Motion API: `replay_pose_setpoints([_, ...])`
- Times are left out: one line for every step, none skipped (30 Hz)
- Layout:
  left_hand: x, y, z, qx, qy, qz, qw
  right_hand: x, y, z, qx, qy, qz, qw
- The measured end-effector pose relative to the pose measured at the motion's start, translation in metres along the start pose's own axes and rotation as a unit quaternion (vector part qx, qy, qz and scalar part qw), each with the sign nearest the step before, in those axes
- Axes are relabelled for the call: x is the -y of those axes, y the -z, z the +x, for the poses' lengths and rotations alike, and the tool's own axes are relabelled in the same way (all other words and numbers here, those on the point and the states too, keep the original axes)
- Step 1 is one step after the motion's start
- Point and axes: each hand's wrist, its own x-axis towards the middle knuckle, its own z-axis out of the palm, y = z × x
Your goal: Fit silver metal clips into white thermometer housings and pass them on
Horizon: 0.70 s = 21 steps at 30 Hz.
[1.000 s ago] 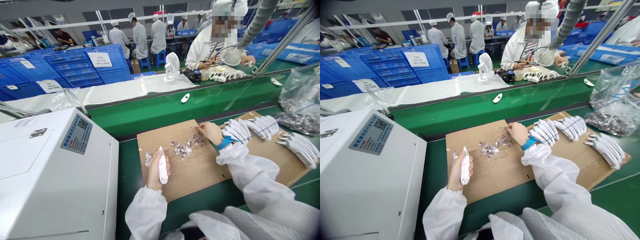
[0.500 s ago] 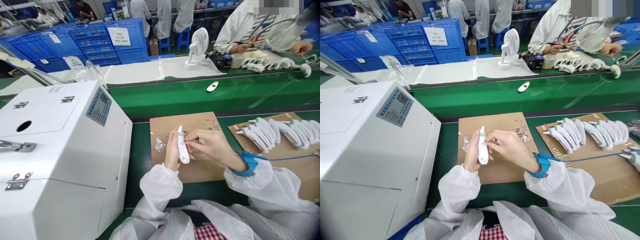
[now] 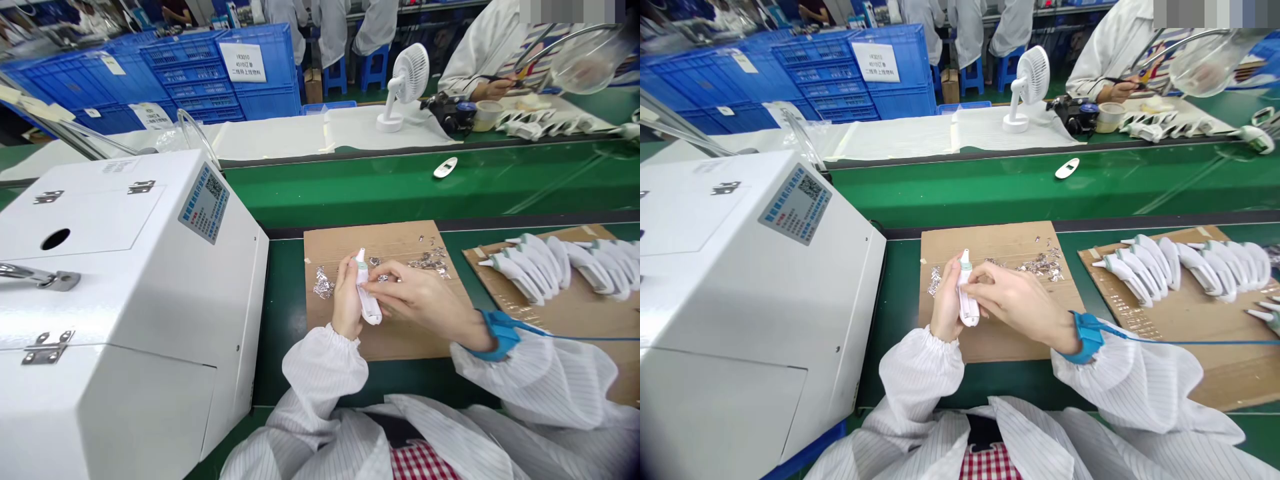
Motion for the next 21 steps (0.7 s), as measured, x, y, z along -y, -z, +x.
replay_pose_setpoints([-0.001, 0.000, 0.000, 0.003, 0.004, -0.012, 1.000, 0.001, -0.001, 0.000, -0.025, -0.017, 0.018, 0.999])
replay_pose_setpoints([-0.001, 0.001, 0.000, 0.007, 0.007, -0.027, 1.000, 0.002, -0.003, -0.001, -0.043, -0.032, 0.029, 0.998])
replay_pose_setpoints([-0.002, 0.002, 0.000, 0.009, 0.010, -0.040, 0.999, 0.003, -0.005, -0.002, -0.047, -0.040, 0.029, 0.998])
replay_pose_setpoints([-0.003, 0.004, 0.001, 0.008, 0.014, -0.049, 0.999, 0.003, -0.007, -0.002, -0.035, -0.038, 0.014, 0.999])
replay_pose_setpoints([-0.004, 0.006, 0.001, 0.003, 0.016, -0.055, 0.998, 0.004, -0.008, -0.002, -0.012, -0.027, -0.011, 1.000])
replay_pose_setpoints([-0.005, 0.009, 0.001, -0.005, 0.019, -0.058, 0.998, 0.004, -0.010, -0.001, 0.014, -0.009, -0.039, 0.999])
replay_pose_setpoints([-0.005, 0.012, 0.001, -0.014, 0.023, -0.056, 0.998, 0.003, -0.012, 0.000, 0.036, 0.008, -0.061, 0.997])
replay_pose_setpoints([-0.005, 0.015, 0.000, -0.021, 0.029, -0.052, 0.998, 0.003, -0.014, 0.002, 0.048, 0.020, -0.069, 0.996])
replay_pose_setpoints([-0.004, 0.018, -0.001, -0.026, 0.036, -0.046, 0.998, 0.002, -0.017, 0.004, 0.050, 0.025, -0.058, 0.997])
replay_pose_setpoints([-0.004, 0.021, -0.002, -0.030, 0.040, -0.041, 0.998, 0.002, -0.020, 0.007, 0.043, 0.024, -0.030, 0.998])
replay_pose_setpoints([-0.004, 0.023, -0.003, -0.033, 0.039, -0.037, 0.998, 0.001, -0.023, 0.010, 0.031, 0.018, 0.008, 0.999])
replay_pose_setpoints([-0.004, 0.024, -0.004, -0.037, 0.034, -0.035, 0.998, 0.002, -0.027, 0.013, 0.015, 0.009, 0.046, 0.999])
replay_pose_setpoints([-0.005, 0.025, -0.006, -0.041, 0.024, -0.036, 0.998, 0.003, -0.031, 0.015, -0.003, -0.001, 0.075, 0.997])
replay_pose_setpoints([-0.006, 0.025, -0.008, -0.047, 0.012, -0.038, 0.998, 0.004, -0.035, 0.017, -0.021, -0.010, 0.091, 0.996])
replay_pose_setpoints([-0.007, 0.024, -0.009, -0.055, -0.001, -0.042, 0.998, 0.006, -0.039, 0.019, -0.039, -0.017, 0.094, 0.995])
replay_pose_setpoints([-0.008, 0.023, -0.010, -0.060, -0.014, -0.045, 0.997, 0.008, -0.041, 0.020, -0.059, -0.021, 0.086, 0.994])
replay_pose_setpoints([-0.009, 0.022, -0.011, -0.063, -0.025, -0.048, 0.997, 0.010, -0.042, 0.021, -0.079, -0.020, 0.073, 0.994])
replay_pose_setpoints([-0.011, 0.021, -0.012, -0.064, -0.033, -0.050, 0.996, 0.012, -0.042, 0.022, -0.093, -0.011, 0.057, 0.994])
replay_pose_setpoints([-0.013, 0.020, -0.012, -0.064, -0.037, -0.053, 0.996, 0.013, -0.040, 0.022, -0.095, 0.009, 0.042, 0.995])
replay_pose_setpoints([-0.015, 0.021, -0.012, -0.063, -0.035, -0.059, 0.996, 0.013, -0.038, 0.023, -0.084, 0.035, 0.030, 0.995])
replay_pose_setpoints([-0.017, 0.022, -0.011, -0.061, -0.027, -0.065, 0.996, 0.012, -0.034, 0.023, -0.059, 0.064, 0.023, 0.996])
